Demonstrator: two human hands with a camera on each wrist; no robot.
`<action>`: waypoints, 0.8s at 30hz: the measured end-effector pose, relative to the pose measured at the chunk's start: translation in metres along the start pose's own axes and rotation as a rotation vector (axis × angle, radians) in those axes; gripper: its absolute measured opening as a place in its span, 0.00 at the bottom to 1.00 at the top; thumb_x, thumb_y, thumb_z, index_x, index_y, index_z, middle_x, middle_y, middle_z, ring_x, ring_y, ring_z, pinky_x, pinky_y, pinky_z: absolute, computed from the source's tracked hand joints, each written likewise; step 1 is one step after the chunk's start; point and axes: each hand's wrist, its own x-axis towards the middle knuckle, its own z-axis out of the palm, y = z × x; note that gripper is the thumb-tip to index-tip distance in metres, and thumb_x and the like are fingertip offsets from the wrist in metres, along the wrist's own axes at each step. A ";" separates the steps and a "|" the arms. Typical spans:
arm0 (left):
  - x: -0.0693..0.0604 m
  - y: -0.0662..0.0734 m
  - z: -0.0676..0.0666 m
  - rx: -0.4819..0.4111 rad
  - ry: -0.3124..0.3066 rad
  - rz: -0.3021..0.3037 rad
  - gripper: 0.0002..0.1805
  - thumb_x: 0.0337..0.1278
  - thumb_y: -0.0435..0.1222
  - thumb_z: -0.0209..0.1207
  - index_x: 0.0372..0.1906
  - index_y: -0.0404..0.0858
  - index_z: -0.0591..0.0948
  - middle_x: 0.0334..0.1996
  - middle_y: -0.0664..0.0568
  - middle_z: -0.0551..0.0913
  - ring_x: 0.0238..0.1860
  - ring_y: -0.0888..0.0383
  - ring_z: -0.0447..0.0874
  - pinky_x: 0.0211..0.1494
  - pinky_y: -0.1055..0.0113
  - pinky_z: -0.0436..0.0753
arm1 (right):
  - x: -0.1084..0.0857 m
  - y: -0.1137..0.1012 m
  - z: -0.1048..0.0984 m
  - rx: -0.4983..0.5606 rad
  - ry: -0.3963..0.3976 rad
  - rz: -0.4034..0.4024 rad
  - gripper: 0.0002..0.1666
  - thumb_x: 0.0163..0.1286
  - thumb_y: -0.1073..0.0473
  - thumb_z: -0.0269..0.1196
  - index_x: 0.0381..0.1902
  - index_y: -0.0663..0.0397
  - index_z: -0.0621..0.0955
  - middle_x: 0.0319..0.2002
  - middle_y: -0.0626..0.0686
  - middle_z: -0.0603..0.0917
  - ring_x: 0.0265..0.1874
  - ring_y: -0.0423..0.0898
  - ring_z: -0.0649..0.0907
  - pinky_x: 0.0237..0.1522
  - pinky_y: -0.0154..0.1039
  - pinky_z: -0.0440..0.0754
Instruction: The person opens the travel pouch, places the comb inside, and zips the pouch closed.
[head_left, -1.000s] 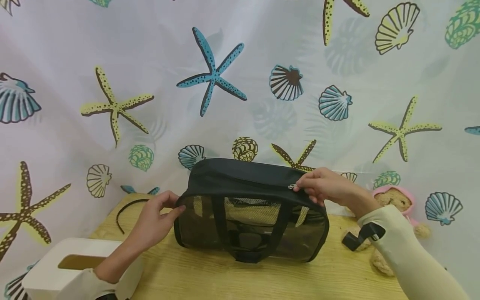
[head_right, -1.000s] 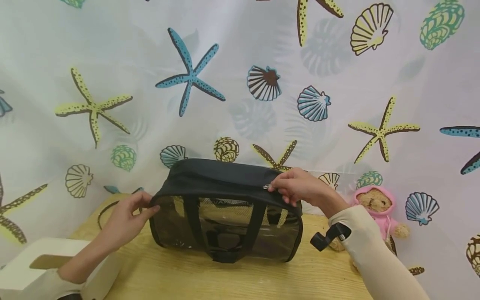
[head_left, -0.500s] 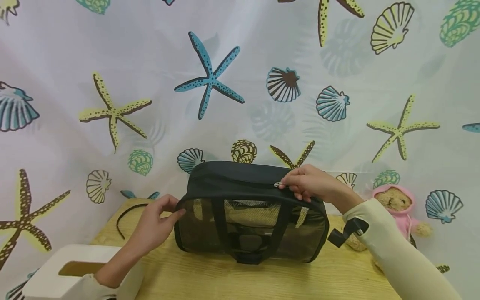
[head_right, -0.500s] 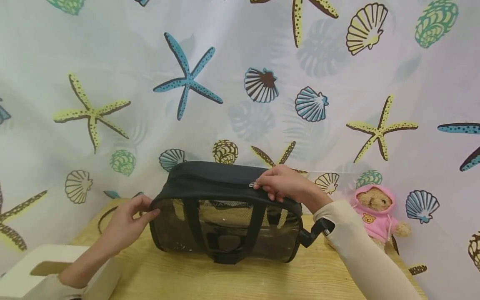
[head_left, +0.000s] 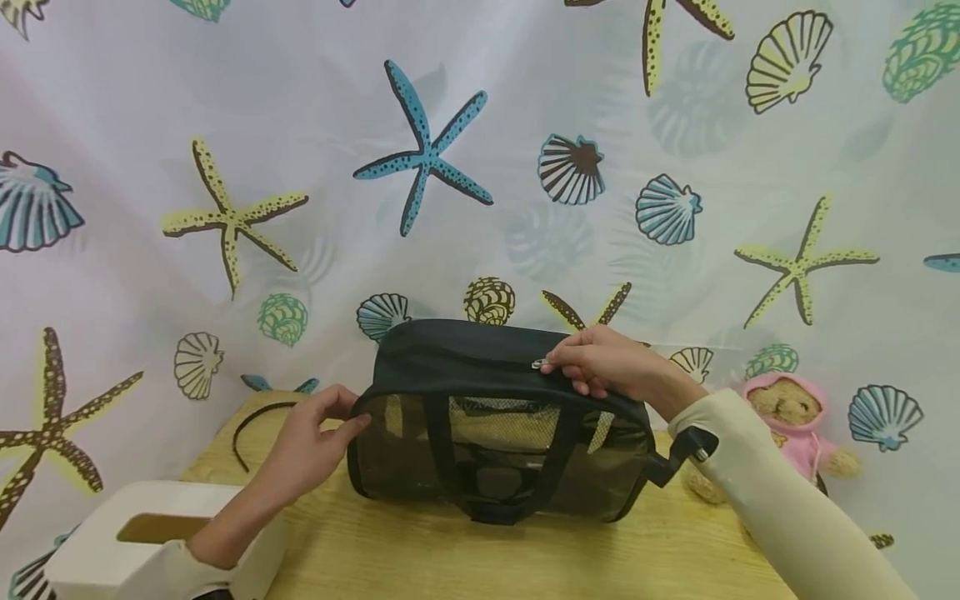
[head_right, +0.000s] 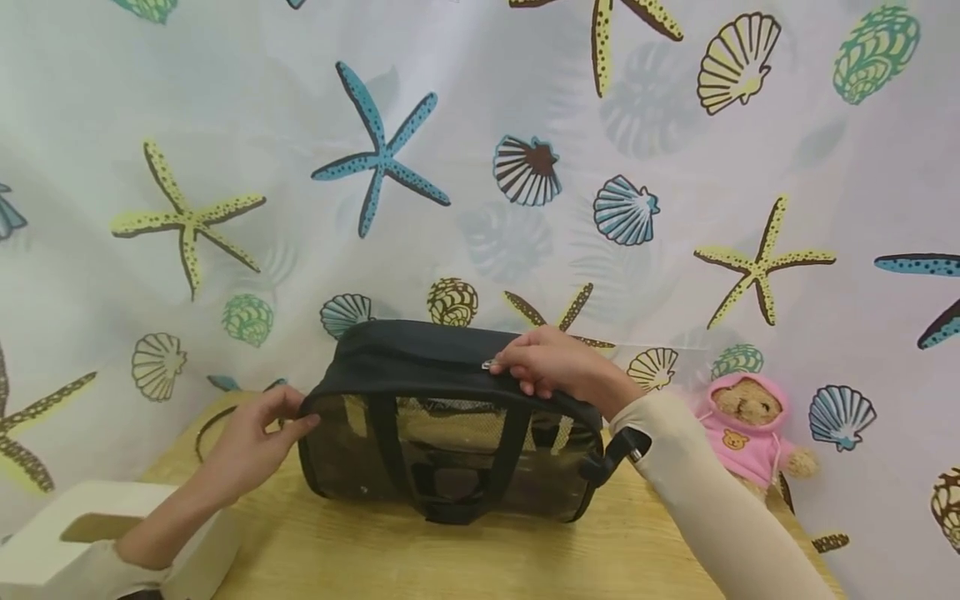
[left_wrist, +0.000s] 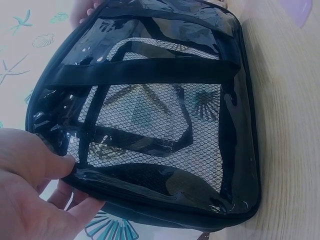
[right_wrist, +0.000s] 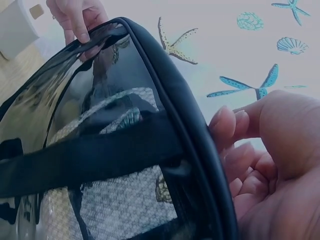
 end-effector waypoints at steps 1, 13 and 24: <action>0.000 0.001 0.000 0.000 0.001 0.004 0.04 0.72 0.33 0.61 0.45 0.36 0.81 0.40 0.47 0.82 0.50 0.66 0.83 0.48 0.68 0.87 | 0.001 -0.002 0.001 0.000 -0.003 -0.002 0.20 0.82 0.54 0.51 0.52 0.63 0.85 0.16 0.44 0.69 0.17 0.40 0.73 0.18 0.33 0.67; -0.003 0.001 -0.001 0.016 -0.001 0.006 0.03 0.72 0.32 0.61 0.44 0.36 0.81 0.40 0.46 0.83 0.47 0.65 0.82 0.51 0.65 0.87 | 0.013 -0.018 0.019 0.028 -0.031 0.014 0.19 0.82 0.53 0.53 0.54 0.60 0.84 0.16 0.42 0.68 0.17 0.40 0.71 0.19 0.33 0.64; -0.003 0.000 -0.001 0.024 -0.006 0.005 0.03 0.72 0.32 0.61 0.44 0.37 0.82 0.40 0.45 0.84 0.47 0.64 0.82 0.50 0.64 0.87 | 0.024 -0.029 0.031 0.038 -0.056 -0.006 0.17 0.83 0.56 0.53 0.46 0.60 0.85 0.19 0.44 0.73 0.21 0.40 0.75 0.19 0.33 0.63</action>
